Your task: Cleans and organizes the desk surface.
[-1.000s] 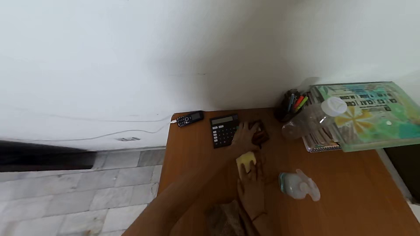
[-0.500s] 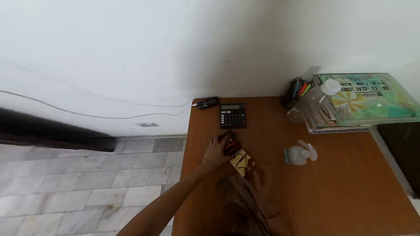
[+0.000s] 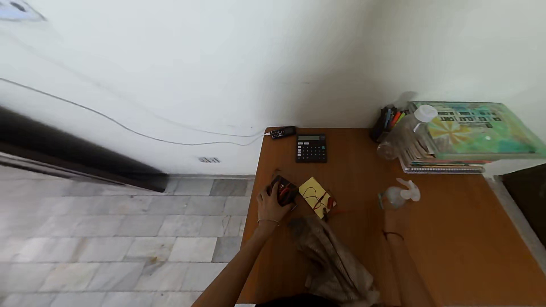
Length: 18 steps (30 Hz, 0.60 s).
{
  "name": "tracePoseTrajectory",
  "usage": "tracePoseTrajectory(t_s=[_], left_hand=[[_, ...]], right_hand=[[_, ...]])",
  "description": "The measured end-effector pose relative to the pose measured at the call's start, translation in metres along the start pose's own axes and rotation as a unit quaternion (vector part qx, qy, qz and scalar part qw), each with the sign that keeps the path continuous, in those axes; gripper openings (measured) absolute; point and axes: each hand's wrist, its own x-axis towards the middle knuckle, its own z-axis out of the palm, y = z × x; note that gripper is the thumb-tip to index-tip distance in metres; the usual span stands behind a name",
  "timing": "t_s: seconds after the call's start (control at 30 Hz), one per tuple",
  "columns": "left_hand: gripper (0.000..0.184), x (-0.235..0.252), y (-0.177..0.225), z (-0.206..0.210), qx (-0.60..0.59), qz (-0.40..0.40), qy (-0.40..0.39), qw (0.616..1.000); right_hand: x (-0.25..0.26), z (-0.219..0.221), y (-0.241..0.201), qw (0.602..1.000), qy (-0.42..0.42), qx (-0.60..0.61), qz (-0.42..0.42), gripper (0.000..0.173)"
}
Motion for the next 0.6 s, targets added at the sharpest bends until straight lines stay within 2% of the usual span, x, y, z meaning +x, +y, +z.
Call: tracePoseTrajectory(t_s=[0.2,0.33,0.43,0.5,0.53,0.57,0.6], left_hand=[[0.091,-0.01,-0.007,0.021,-0.016,0.012,0.04,0.999],[0.092,-0.013,0.0,0.026,-0.027,0.017,0.047,0.998],[0.098,-0.014,0.0,0.029,-0.028,0.037,0.046,0.998],[0.104,-0.017,-0.006,0.032,-0.049,0.065,0.064,0.995],[0.106,-0.02,-0.012,0.035,-0.062,0.087,0.088,0.99],[0.107,-0.024,-0.019,0.038,-0.073,0.108,0.118,0.984],[0.107,-0.03,-0.027,0.041,-0.081,0.124,0.15,0.978]], right_hand=[[0.039,-0.075,0.063,0.997,0.049,-0.048,0.035,0.086],[0.084,-0.124,0.108,0.999,0.044,-0.005,-0.01,0.09],[0.112,-0.142,0.127,0.999,0.026,0.011,-0.035,0.095],[0.114,-0.145,0.124,0.999,0.024,-0.029,-0.01,0.098],[0.106,-0.145,0.121,0.998,0.023,-0.063,0.014,0.094],[0.095,-0.138,0.125,0.996,0.043,-0.08,0.027,0.083],[0.076,-0.135,0.12,0.995,0.016,-0.076,0.064,0.067]])
